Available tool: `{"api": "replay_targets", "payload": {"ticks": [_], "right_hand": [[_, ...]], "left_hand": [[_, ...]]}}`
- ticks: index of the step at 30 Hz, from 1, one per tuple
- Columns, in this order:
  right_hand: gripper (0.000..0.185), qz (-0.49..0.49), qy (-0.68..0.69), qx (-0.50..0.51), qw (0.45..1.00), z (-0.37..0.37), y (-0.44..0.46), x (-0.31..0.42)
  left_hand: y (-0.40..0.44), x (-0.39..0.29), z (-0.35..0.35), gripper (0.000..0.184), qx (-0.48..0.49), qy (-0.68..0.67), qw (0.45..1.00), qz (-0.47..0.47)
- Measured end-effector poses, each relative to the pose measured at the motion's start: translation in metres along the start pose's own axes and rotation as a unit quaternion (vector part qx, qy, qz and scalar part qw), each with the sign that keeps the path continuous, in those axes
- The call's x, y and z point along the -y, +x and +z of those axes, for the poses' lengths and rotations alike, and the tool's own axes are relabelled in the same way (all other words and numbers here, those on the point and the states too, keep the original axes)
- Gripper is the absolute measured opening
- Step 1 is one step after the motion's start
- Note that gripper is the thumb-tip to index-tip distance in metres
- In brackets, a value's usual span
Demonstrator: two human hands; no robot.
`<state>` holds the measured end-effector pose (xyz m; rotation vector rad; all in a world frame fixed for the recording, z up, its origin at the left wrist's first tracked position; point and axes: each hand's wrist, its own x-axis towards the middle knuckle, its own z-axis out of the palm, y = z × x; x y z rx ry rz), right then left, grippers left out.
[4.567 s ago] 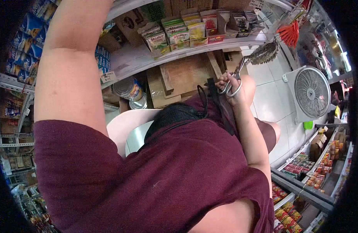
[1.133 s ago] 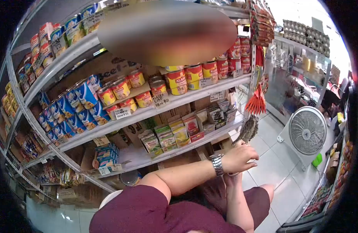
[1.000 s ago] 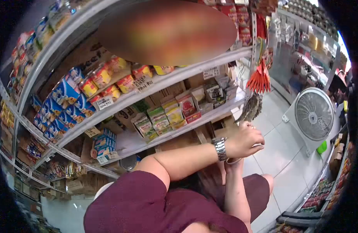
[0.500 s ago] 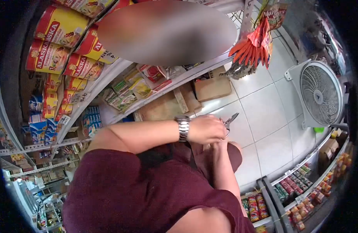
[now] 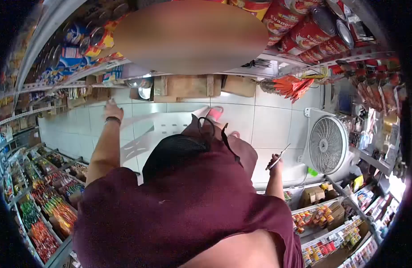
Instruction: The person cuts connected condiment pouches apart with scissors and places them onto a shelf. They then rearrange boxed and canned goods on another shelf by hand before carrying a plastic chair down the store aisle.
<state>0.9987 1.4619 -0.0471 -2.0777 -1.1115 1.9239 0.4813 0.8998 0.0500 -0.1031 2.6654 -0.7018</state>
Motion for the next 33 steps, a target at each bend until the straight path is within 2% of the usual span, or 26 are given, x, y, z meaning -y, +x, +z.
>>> {"api": "replay_targets", "payload": {"ticks": [1, 2, 5, 7, 8, 9, 13, 16, 18, 21, 23, 27, 28, 30, 31, 32, 33], "right_hand": [[0.024, -0.002, -0.009, -0.002, 1.0, -0.01, 0.002, 0.002], [0.024, 0.008, -0.017, 0.005, 1.0, -0.019, 0.003, 0.003], [0.029, 0.023, -0.075, 0.034, 0.996, -0.036, 0.006, 0.015], [0.036, -0.04, -0.308, 0.08, 0.947, -0.043, -0.004, 0.024], [0.04, -0.052, -0.381, 0.102, 0.918, -0.05, 0.002, 0.026], [0.045, -0.065, -0.451, 0.123, 0.882, -0.047, -0.004, 0.037], [0.047, -0.135, -0.53, 0.144, 0.825, -0.039, -0.032, 0.06], [0.047, -0.142, -0.504, 0.145, 0.84, -0.039, -0.044, 0.062], [0.047, -0.137, -0.513, 0.138, 0.836, -0.04, -0.047, 0.057], [0.047, -0.131, -0.512, 0.13, 0.839, -0.045, -0.05, 0.042], [0.037, -0.126, -0.545, 0.14, 0.817, -0.044, -0.053, 0.032], [0.04, -0.127, -0.564, 0.159, 0.801, -0.032, -0.068, 0.016], [0.045, -0.126, -0.603, 0.168, 0.769, -0.022, -0.068, 0.015], [0.047, -0.151, -0.584, 0.188, 0.775, -0.013, -0.063, 0.005], [0.043, -0.289, -0.648, 0.17, 0.684, -0.031, 0.004, -0.021], [0.032, -0.231, -0.609, 0.186, 0.736, -0.014, -0.011, -0.02], [0.033, -0.253, -0.547, 0.229, 0.764, -0.007, 0.0, -0.027]], "left_hand": [[-0.034, 0.015, -0.027, 0.068, 0.035, -0.04, 0.993, -0.104], [-0.015, 0.058, 0.035, 0.063, 0.04, -0.072, 0.988, -0.132], [-0.002, 0.142, 0.168, 0.058, 0.052, -0.225, 0.968, -0.094], [-0.059, 0.126, 0.127, 0.059, -0.004, -0.246, 0.962, -0.115], [-0.093, 0.113, 0.096, 0.059, -0.032, -0.256, 0.958, -0.124], [-0.099, 0.119, 0.105, 0.061, -0.023, -0.262, 0.956, -0.131], [-0.146, 0.137, 0.126, 0.068, -0.017, -0.266, 0.949, -0.168], [-0.177, 0.153, 0.156, 0.073, -0.038, -0.244, 0.953, -0.177], [-0.191, 0.158, 0.151, 0.074, -0.054, -0.238, 0.955, -0.167], [-0.199, 0.167, 0.156, 0.072, -0.009, -0.322, 0.939, -0.122], [-0.197, 0.177, 0.165, 0.07, -0.009, -0.281, 0.954, -0.105], [-0.209, 0.191, 0.176, 0.069, -0.012, -0.268, 0.954, -0.135], [-0.21, 0.194, 0.179, 0.068, -0.01, -0.269, 0.954, -0.134], [-0.222, 0.198, 0.17, 0.068, 0.024, -0.283, 0.948, -0.142], [-0.229, 0.199, 0.148, 0.068, 0.048, -0.298, 0.94, -0.158], [-0.217, 0.202, 0.186, 0.066, -0.002, -0.25, 0.954, -0.165], [-0.225, 0.2, 0.164, 0.065, 0.031, -0.25, 0.951, -0.181]]}}
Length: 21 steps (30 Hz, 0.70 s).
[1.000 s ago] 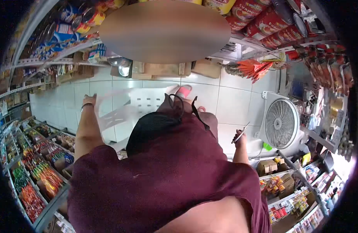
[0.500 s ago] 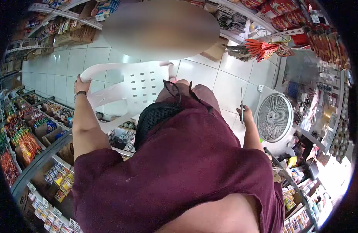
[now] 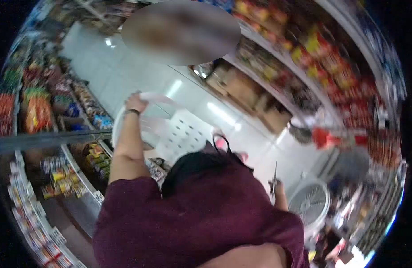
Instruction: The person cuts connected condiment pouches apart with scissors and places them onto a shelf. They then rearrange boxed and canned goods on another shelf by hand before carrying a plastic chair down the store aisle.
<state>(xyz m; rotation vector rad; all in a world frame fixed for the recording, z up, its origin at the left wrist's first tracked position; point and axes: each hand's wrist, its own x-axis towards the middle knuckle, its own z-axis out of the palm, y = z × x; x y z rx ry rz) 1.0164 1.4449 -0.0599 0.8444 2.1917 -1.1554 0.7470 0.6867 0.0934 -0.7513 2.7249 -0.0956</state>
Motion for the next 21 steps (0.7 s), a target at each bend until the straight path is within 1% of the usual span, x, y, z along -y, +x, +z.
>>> {"api": "replay_targets", "payload": {"ticks": [1, 2, 3, 5, 6, 7, 8, 10, 12, 13, 15, 16, 18, 19, 20, 21], "right_hand": [[0.034, -0.047, 0.068, 0.005, 0.997, 0.007, 0.013, -0.008], [0.026, 0.059, 0.33, 0.116, 0.935, 0.003, 0.028, 0.009], [0.027, 0.082, 0.318, 0.158, 0.931, 0.013, 0.046, 0.039], [0.027, 0.045, 0.14, 0.172, 0.974, 0.057, 0.087, 0.122], [0.028, 0.025, 0.069, 0.181, 0.981, 0.081, 0.1, 0.159], [0.028, 0.004, 0.025, 0.194, 0.981, 0.103, 0.112, 0.198], [0.028, -0.013, -0.007, 0.211, 0.977, 0.124, 0.121, 0.23], [0.029, -0.05, -0.057, 0.245, 0.967, 0.158, 0.134, 0.29], [0.03, -0.078, -0.09, 0.275, 0.954, 0.184, 0.139, 0.331], [0.03, -0.091, -0.104, 0.29, 0.947, 0.198, 0.141, 0.35], [0.031, -0.113, -0.128, 0.32, 0.932, 0.219, 0.143, 0.383], [0.032, -0.125, -0.144, 0.338, 0.922, 0.229, 0.144, 0.398], [0.032, -0.15, -0.182, 0.373, 0.897, 0.246, 0.148, 0.424], [0.033, -0.162, -0.201, 0.392, 0.883, 0.254, 0.15, 0.436], [0.033, -0.174, -0.222, 0.409, 0.868, 0.261, 0.152, 0.447], [0.034, -0.185, -0.241, 0.425, 0.853, 0.268, 0.153, 0.457]], "left_hand": [[-0.009, -0.013, -0.028, 0.063, 0.055, -0.014, 0.998, -0.016], [0.001, -0.006, -0.011, 0.063, 0.013, 0.002, 0.999, -0.034], [-0.001, -0.003, -0.012, 0.062, 0.011, -0.031, 0.999, -0.036], [-0.012, -0.01, -0.045, 0.062, 0.046, -0.059, 0.996, -0.039], [-0.011, -0.009, -0.044, 0.062, 0.05, -0.068, 0.996, -0.029], [-0.025, -0.011, -0.062, 0.062, 0.062, -0.108, 0.992, -0.033], [-0.027, -0.011, -0.064, 0.065, 0.081, -0.131, 0.988, -0.032], [-0.033, -0.014, -0.068, 0.068, 0.071, -0.138, 0.988, -0.01], [-0.035, -0.019, -0.065, 0.07, 0.071, -0.145, 0.987, -0.003], [-0.034, -0.018, -0.06, 0.07, 0.067, -0.144, 0.987, -0.014], [-0.028, -0.017, -0.044, 0.071, 0.043, -0.16, 0.986, 0.009], [-0.023, -0.019, -0.039, 0.071, 0.042, -0.166, 0.985, -0.008], [-0.023, -0.023, -0.041, 0.073, 0.034, -0.117, 0.993, -0.001], [-0.026, -0.026, -0.049, 0.08, 0.063, -0.109, 0.992, -0.007], [-0.024, -0.029, -0.05, 0.08, 0.065, -0.125, 0.99, -0.032], [-0.019, -0.036, -0.051, 0.078, 0.087, -0.05, 0.995, 0.002]]}}
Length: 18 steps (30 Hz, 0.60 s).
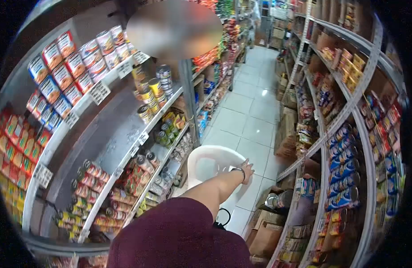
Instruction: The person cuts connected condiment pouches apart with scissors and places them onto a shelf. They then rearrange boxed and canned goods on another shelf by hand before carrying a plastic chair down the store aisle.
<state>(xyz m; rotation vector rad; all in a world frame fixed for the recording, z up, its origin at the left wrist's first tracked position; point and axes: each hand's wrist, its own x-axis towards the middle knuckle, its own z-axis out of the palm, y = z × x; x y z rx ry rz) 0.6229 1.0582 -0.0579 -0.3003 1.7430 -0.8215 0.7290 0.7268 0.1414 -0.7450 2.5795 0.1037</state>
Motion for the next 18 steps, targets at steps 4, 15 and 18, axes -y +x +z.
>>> {"api": "replay_targets", "payload": {"ticks": [4, 15, 18], "right_hand": [[0.035, -0.025, -0.088, 0.089, 0.992, 0.003, 0.023, 0.039], [0.04, -0.071, -0.33, 0.29, 0.896, 0.088, 0.052, 0.092], [0.042, -0.079, -0.378, 0.32, 0.865, 0.112, 0.049, 0.087]], "left_hand": [[0.013, -0.032, 0.025, 0.072, 0.094, -0.049, 0.993, 0.053], [-0.16, -0.015, 0.101, 0.046, 0.122, -0.269, 0.947, -0.128], [-0.204, -0.015, 0.134, 0.046, 0.116, -0.311, 0.923, -0.196]]}}
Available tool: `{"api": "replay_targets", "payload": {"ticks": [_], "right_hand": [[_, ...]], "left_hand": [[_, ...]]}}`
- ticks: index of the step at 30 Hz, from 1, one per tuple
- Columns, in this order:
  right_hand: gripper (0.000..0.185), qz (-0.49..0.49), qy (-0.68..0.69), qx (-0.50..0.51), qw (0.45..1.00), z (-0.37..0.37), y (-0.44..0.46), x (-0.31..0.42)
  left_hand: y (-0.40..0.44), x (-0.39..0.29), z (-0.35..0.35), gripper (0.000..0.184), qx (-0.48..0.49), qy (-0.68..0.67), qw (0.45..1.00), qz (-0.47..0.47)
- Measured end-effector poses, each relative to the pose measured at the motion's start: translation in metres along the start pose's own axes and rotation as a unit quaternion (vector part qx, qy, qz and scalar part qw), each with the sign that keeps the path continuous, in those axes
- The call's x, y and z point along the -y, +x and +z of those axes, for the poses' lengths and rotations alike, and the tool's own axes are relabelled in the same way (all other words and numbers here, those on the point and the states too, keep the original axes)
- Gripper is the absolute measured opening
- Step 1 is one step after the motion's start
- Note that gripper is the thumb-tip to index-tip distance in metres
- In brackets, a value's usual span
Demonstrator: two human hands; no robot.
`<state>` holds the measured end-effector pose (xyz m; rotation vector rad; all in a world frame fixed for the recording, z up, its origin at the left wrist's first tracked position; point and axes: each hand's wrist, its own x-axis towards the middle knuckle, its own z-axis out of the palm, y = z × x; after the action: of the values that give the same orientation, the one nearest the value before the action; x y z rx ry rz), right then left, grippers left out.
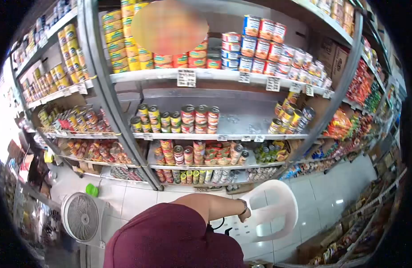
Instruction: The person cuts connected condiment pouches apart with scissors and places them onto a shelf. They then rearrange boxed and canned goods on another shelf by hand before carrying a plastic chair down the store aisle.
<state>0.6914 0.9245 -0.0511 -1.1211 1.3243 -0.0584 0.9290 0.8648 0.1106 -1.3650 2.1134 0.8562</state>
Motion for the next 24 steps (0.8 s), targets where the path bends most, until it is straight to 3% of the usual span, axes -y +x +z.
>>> {"api": "replay_targets", "payload": {"ticks": [6, 7, 8, 10, 11, 12, 15, 17, 19, 23, 24], "right_hand": [[0.044, -0.009, -0.074, 0.038, 0.996, 0.017, -0.004, -0.016], [0.045, -0.01, -0.085, 0.04, 0.995, 0.012, -0.009, -0.026], [0.045, -0.01, -0.094, 0.042, 0.995, 0.004, -0.014, -0.04], [0.046, -0.011, -0.112, 0.042, 0.993, -0.013, -0.025, -0.063], [0.047, -0.012, -0.119, 0.042, 0.992, -0.02, -0.031, -0.075], [0.047, -0.008, -0.124, 0.041, 0.991, -0.026, -0.038, -0.085], [0.046, 0.022, -0.122, 0.028, 0.992, -0.036, -0.058, -0.108], [0.044, 0.042, -0.111, 0.014, 0.993, -0.04, -0.068, -0.117], [0.043, 0.059, -0.104, 0.004, 0.993, -0.043, -0.083, -0.127], [0.04, 0.082, -0.095, -0.009, 0.992, -0.047, -0.094, -0.144], [0.039, 0.086, -0.095, -0.011, 0.992, -0.047, -0.098, -0.145]], "left_hand": [[-0.047, 0.051, 0.083, 0.045, -0.046, -0.102, 0.991, -0.077], [-0.057, 0.056, 0.103, 0.04, -0.123, -0.125, 0.982, -0.072], [-0.033, 0.079, 0.133, 0.039, -0.099, -0.096, 0.987, -0.08], [-0.076, 0.081, 0.143, 0.045, -0.112, -0.121, 0.982, -0.093], [-0.126, 0.07, 0.12, 0.06, -0.021, -0.163, 0.98, -0.108], [-0.135, 0.082, 0.14, 0.058, -0.06, -0.175, 0.975, -0.126], [-0.157, 0.118, 0.195, 0.062, -0.049, -0.236, 0.949, -0.204], [-0.172, 0.135, 0.24, 0.065, -0.071, -0.27, 0.928, -0.247], [-0.204, 0.125, 0.278, 0.049, -0.189, -0.287, 0.898, -0.273], [-0.225, 0.123, 0.377, 0.049, -0.113, -0.341, 0.87, -0.339], [-0.235, 0.12, 0.394, 0.049, -0.057, -0.359, 0.862, -0.353]]}}
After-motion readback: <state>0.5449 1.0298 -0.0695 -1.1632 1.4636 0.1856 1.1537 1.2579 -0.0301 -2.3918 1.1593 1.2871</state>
